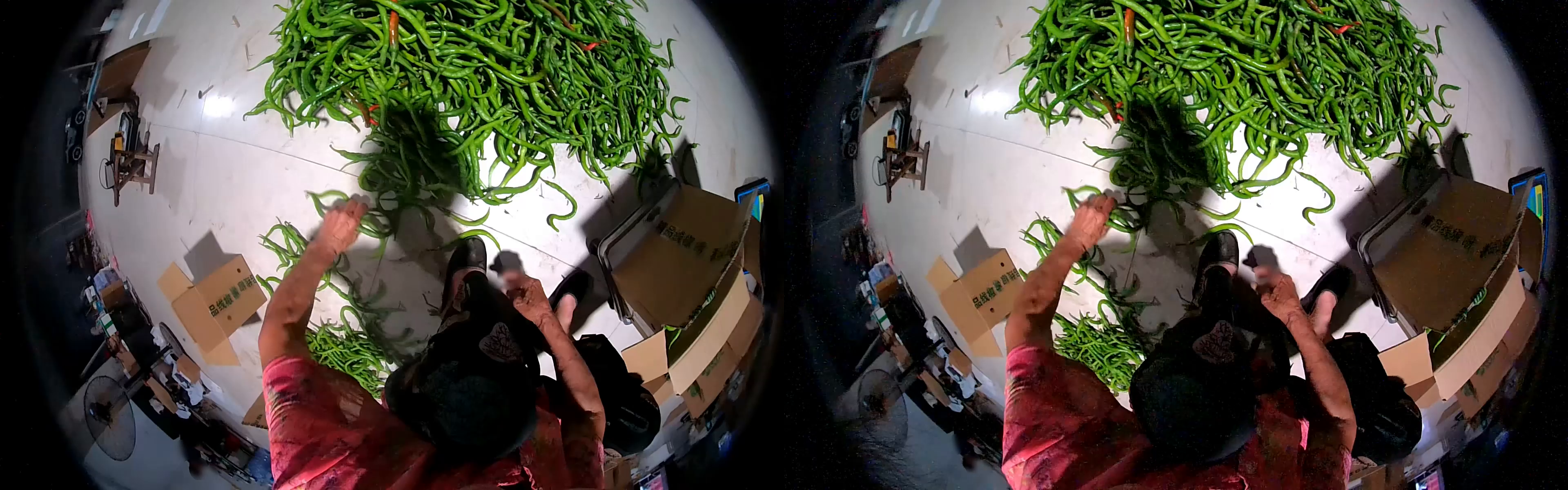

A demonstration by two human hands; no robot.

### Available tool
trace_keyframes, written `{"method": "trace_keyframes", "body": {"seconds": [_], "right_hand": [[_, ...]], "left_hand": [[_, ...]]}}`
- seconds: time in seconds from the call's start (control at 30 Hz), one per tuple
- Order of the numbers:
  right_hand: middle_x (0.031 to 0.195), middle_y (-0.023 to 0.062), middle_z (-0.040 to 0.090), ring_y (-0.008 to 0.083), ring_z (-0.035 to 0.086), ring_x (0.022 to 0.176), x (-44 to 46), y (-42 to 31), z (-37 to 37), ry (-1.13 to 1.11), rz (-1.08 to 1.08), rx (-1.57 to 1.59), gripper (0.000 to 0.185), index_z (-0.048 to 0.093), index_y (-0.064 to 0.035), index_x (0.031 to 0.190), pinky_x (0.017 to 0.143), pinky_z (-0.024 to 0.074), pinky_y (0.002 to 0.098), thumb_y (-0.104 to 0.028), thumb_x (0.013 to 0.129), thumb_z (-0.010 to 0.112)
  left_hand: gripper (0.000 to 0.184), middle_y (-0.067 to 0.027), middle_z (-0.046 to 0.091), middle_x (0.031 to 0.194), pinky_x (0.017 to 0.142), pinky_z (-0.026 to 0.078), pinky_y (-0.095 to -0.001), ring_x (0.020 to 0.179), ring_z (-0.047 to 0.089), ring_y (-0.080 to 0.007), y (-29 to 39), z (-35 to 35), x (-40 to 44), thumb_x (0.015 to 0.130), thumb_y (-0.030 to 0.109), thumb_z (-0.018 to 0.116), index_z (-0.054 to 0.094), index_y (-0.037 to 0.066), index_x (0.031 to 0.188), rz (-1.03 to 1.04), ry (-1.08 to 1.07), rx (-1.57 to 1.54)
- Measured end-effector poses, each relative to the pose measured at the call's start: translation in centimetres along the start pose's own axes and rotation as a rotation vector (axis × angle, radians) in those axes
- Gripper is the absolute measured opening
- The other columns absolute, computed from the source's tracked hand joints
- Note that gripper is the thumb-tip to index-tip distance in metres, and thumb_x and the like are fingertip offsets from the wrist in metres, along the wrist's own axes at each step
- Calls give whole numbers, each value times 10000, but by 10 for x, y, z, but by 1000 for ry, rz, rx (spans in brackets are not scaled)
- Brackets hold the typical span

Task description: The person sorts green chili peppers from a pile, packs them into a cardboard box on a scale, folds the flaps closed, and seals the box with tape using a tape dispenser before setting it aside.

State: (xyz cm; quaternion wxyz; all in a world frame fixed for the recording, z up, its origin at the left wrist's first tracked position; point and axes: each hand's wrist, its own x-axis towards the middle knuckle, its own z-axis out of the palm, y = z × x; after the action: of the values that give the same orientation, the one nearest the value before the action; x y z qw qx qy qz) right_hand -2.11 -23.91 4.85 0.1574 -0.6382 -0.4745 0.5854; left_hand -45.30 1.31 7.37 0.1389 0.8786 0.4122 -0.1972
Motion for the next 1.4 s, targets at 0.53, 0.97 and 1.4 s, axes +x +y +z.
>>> {"method": "trace_keyframes", "body": {"seconds": [0.53, 0.97, 1.4], "right_hand": [[950, 44, 669, 168, 635, 853, 53, -153, -12, 106, 464, 1326, 406, 592, -92, 1133, 777, 534, 360, -265, 807, 760], [855, 52, 628, 143, 604, 709, 37, -105, -33, 303, 399, 1411, 203, 620, -64, 1067, 681, 563, 303, -88, 868, 651], [864, 47, 607, 144, 590, 730, 15, -103, -46, 338, 426, 1402, 224, 618, -62, 1077, 689, 535, 301, -70, 858, 664]], "left_hand": [[540, -182, 553, 1202, 985, 398, -461, 1157, 501, -360, 210, -59, 41, 789, 173, 715, 506, 55, 1272, 338, 283, -949], [742, -229, 444, 1356, 953, 419, -519, 1220, 468, -400, 107, -54, 189, 782, 78, 599, 353, 244, 1462, 480, 526, 206], [593, -220, 532, 1217, 949, 438, -481, 1124, 529, -379, 110, -98, 172, 756, 67, 624, 526, 189, 1327, 611, 167, 160]]}}
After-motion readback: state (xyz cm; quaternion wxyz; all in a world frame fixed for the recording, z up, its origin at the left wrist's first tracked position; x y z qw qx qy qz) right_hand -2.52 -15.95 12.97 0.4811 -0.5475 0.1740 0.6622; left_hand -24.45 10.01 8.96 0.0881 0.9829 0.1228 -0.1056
